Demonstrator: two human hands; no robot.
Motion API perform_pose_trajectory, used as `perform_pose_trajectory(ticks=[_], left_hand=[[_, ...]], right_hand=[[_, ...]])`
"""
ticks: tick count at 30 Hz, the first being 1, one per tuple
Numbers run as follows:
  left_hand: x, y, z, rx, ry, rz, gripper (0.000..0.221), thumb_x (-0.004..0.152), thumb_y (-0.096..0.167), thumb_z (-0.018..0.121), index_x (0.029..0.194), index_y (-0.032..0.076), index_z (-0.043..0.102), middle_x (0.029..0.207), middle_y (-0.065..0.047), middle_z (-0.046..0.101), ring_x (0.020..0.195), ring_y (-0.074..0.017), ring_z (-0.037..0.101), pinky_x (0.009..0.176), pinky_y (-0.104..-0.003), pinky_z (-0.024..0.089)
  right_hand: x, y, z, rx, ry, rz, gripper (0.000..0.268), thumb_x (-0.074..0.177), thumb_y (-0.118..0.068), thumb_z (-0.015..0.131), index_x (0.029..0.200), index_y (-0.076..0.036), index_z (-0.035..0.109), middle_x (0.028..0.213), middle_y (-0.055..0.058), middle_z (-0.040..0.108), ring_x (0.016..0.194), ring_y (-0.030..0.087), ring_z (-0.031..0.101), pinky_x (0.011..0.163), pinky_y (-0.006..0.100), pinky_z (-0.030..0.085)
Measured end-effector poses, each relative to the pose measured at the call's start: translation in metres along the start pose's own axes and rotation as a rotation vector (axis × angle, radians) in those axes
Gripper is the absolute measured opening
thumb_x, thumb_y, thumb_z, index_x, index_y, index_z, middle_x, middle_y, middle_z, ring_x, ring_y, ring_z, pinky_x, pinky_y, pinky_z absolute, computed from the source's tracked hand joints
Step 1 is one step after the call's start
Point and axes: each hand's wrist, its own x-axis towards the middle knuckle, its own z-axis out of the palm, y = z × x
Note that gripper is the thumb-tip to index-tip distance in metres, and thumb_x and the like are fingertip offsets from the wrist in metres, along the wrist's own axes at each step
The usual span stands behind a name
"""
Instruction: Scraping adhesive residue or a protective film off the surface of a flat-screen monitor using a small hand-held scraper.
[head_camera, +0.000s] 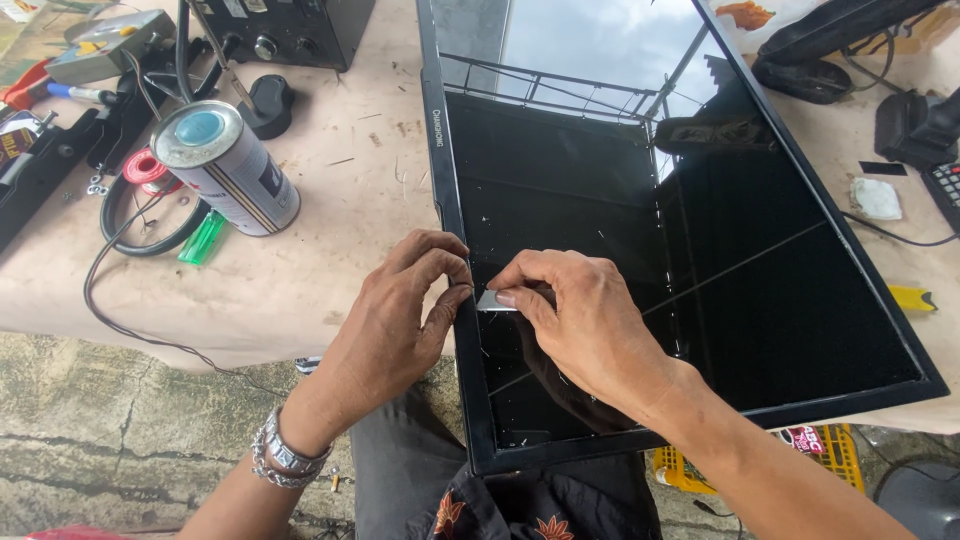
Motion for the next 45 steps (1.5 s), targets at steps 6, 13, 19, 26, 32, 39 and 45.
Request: perform_pose_trajectory(ticks=[6, 13, 19, 26, 32, 39, 45], left_hand=[[-0.002, 0.000, 0.002, 0.010, 0.004, 0.007, 0.006, 0.094, -0.001, 0.064, 0.096, 0.003, 0.068, 0.106, -0.017, 0.067, 0.111, -0.0416, 0.068, 0.091, -0.051, 0.056], [-0.006, 0.004, 0.004, 0.021, 0.011, 0.022, 0.008, 0.094, -0.003, 0.063, 0.095, 0.002, 0.069, 0.101, -0.016, 0.068, 0.109, -0.0394, 0.070, 0.090, -0.049, 0.057], [-0.011, 0.016, -0.009, -0.036, 0.040, 0.036, 0.007, 0.095, 0.001, 0.062, 0.099, 0.006, 0.066, 0.099, -0.015, 0.070, 0.104, -0.0405, 0.072, 0.087, -0.052, 0.059], [-0.031, -0.015, -0.001, -0.098, 0.166, -0.248, 0.033, 0.104, 0.028, 0.044, 0.105, 0.006, 0.068, 0.110, -0.015, 0.072, 0.108, -0.0338, 0.072, 0.090, -0.048, 0.059], [-0.042, -0.046, 0.033, -0.175, 0.142, -0.328, 0.055, 0.101, 0.045, 0.044, 0.139, 0.008, 0.053, 0.141, -0.013, 0.064, 0.126, -0.0257, 0.064, 0.105, -0.041, 0.052], [-0.049, -0.053, 0.052, -0.087, 0.184, -0.234, 0.054, 0.103, 0.047, 0.041, 0.135, 0.007, 0.057, 0.131, -0.010, 0.066, 0.126, -0.0260, 0.057, 0.104, -0.041, 0.047], [-0.049, -0.053, 0.052, -0.080, 0.196, -0.212, 0.050, 0.104, 0.044, 0.041, 0.132, 0.006, 0.058, 0.127, -0.010, 0.067, 0.124, -0.0267, 0.058, 0.104, -0.041, 0.047]], right_hand=[[-0.012, -0.003, -0.001, 0.010, -0.012, 0.016, 0.016, 0.096, -0.011, 0.064, 0.099, -0.013, 0.080, 0.086, 0.017, 0.078, 0.091, 0.035, 0.075, 0.071, 0.038, 0.066], [-0.018, -0.005, -0.003, 0.007, -0.005, 0.010, 0.016, 0.096, -0.012, 0.065, 0.098, -0.013, 0.081, 0.085, 0.017, 0.079, 0.091, 0.034, 0.076, 0.071, 0.038, 0.067], [-0.021, -0.003, -0.001, 0.046, 0.029, -0.013, 0.015, 0.095, -0.011, 0.067, 0.102, -0.011, 0.080, 0.087, 0.019, 0.079, 0.091, 0.036, 0.077, 0.074, 0.040, 0.067], [-0.006, 0.009, 0.012, 0.023, 0.139, -0.025, 0.012, 0.094, -0.015, 0.070, 0.102, -0.012, 0.078, 0.089, 0.008, 0.080, 0.083, 0.022, 0.078, 0.069, 0.032, 0.064], [0.012, 0.019, 0.018, -0.031, 0.209, -0.056, 0.010, 0.093, -0.017, 0.072, 0.100, -0.015, 0.078, 0.092, -0.002, 0.082, 0.082, 0.014, 0.077, 0.075, 0.029, 0.061], [0.009, 0.022, 0.021, -0.052, 0.206, -0.171, 0.007, 0.092, -0.012, 0.072, 0.098, -0.012, 0.075, 0.094, 0.000, 0.081, 0.089, 0.019, 0.077, 0.083, 0.033, 0.060], [0.004, 0.020, 0.015, -0.069, 0.126, -0.103, 0.008, 0.094, -0.015, 0.070, 0.098, -0.017, 0.077, 0.087, -0.003, 0.078, 0.073, 0.016, 0.066, 0.071, 0.032, 0.053]])
